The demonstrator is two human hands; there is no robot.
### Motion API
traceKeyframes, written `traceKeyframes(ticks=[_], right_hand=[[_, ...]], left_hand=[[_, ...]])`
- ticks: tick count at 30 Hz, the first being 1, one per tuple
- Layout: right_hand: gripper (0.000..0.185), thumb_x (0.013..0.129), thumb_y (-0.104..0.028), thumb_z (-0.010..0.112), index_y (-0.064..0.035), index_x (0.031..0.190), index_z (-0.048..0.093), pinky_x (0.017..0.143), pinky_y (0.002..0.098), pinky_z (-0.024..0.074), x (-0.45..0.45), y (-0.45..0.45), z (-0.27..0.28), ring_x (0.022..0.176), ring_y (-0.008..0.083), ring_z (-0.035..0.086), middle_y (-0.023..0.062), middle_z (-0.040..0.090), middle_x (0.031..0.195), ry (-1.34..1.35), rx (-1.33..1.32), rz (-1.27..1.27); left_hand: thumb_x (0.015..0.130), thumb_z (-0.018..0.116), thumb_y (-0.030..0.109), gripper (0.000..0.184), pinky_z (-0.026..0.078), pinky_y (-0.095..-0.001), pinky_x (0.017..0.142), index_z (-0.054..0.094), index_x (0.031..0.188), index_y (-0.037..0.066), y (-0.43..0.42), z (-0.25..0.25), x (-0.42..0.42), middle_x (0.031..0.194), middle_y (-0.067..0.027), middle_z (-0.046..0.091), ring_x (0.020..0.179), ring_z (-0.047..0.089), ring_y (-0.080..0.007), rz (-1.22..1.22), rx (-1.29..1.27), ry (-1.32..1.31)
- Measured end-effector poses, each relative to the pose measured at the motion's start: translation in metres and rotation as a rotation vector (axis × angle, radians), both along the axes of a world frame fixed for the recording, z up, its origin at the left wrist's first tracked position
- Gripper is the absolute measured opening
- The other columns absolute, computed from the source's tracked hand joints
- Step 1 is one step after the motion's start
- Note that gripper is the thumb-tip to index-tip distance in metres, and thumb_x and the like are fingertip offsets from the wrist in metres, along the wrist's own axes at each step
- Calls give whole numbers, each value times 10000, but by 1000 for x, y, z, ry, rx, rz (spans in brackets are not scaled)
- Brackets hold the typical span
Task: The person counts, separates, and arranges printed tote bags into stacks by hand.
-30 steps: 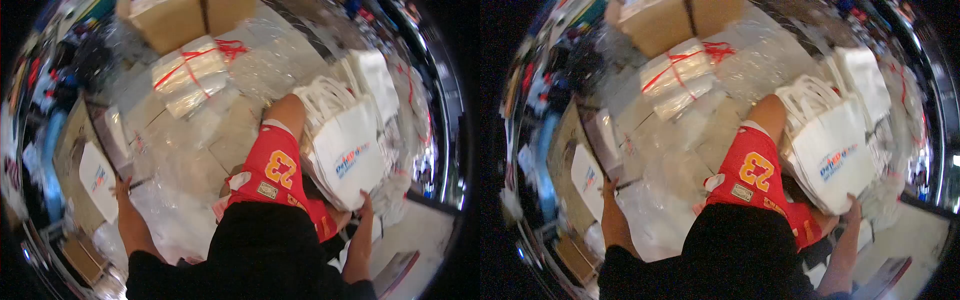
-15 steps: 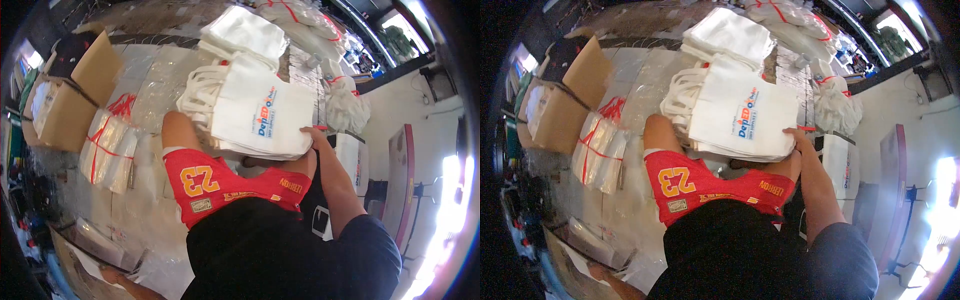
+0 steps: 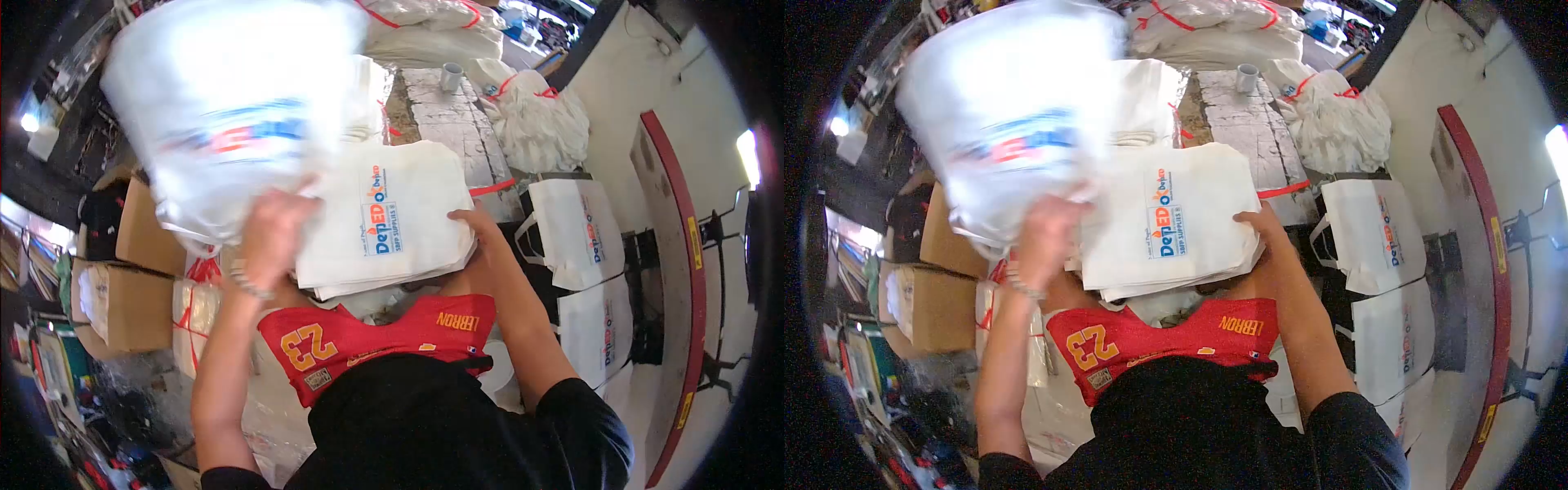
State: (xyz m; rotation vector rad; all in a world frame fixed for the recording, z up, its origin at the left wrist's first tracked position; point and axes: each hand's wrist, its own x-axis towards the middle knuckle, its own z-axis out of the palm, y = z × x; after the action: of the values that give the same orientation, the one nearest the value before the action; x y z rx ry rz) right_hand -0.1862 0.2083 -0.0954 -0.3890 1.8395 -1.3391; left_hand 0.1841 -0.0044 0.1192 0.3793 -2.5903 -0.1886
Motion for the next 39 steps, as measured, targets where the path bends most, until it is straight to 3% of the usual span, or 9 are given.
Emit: traceKeyframes(ticks=[5,11,14,17,20,26,32,37,39], right_hand=[[933,634,-228,848,43,1398,388,867,414,542,-21,5,-43,1002,322,662,227,628,1185,137,205,-3],[944,656,-227,834,14,1438,363,919,413,519,-20,16,-63,1064,332,635,226,606,1226,221,249,-34],[997,667,-219,812,-81,1512,302,1050,414,429,-7,19,-42,1231,355,526,244,510,1350,127,-127,1],[975,659,-207,794,-151,1515,331,1111,417,361,-12,26,-36,1331,361,418,248,426,1427,499,2,124],[927,661,-189,770,-175,1500,376,1148,419,307,-17,29,-27,1391,353,338,243,386,1459,428,-118,170],[873,686,-222,778,-87,1469,415,1142,414,313,-30,22,-21,1363,352,392,254,453,1417,132,-247,35],[998,623,-281,840,20,1452,374,1112,422,357,18,5,-13,1307,402,446,298,461,1397,651,118,62],[1062,562,-233,858,42,1452,350,1099,438,371,16,16,-21,1271,419,460,296,481,1363,656,90,93],[1066,551,-217,859,35,1454,351,1103,438,365,13,19,-22,1273,418,454,291,483,1357,664,47,109]], left_hand=[[793,561,28,340,466,-379,800,700,1073,163,50,-101,-55,1355,-19,596,904,598,-230,-205,19,-474],[810,547,55,306,452,-395,772,671,1082,120,63,-161,-33,1333,-47,603,885,602,-227,-176,64,-415],[806,555,55,299,453,-400,783,677,1073,115,71,-154,-26,1358,-48,587,916,601,-229,-46,85,-330],[805,567,58,287,452,-423,840,682,1063,107,77,-157,-10,1402,-60,552,1032,586,-261,7,110,-286],[815,571,64,263,424,-464,947,686,1049,99,77,-171,1,1447,-75,508,1199,530,-317,-31,64,-333],[842,567,81,236,331,-517,1097,687,1043,103,61,-187,11,1481,-77,469,1347,427,-353,-155,54,-459],[844,580,104,226,313,-532,1119,684,1045,105,46,-188,21,1483,-68,466,1385,390,-344,-331,29,-493],[799,694,220,258,290,-543,1125,665,1036,125,45,-129,2,1462,-105,479,1385,391,-358,-378,58,-728],[766,734,256,330,296,-555,1107,642,1053,123,29,-119,-17,1427,-133,498,1353,419,-366,-364,247,-486]])
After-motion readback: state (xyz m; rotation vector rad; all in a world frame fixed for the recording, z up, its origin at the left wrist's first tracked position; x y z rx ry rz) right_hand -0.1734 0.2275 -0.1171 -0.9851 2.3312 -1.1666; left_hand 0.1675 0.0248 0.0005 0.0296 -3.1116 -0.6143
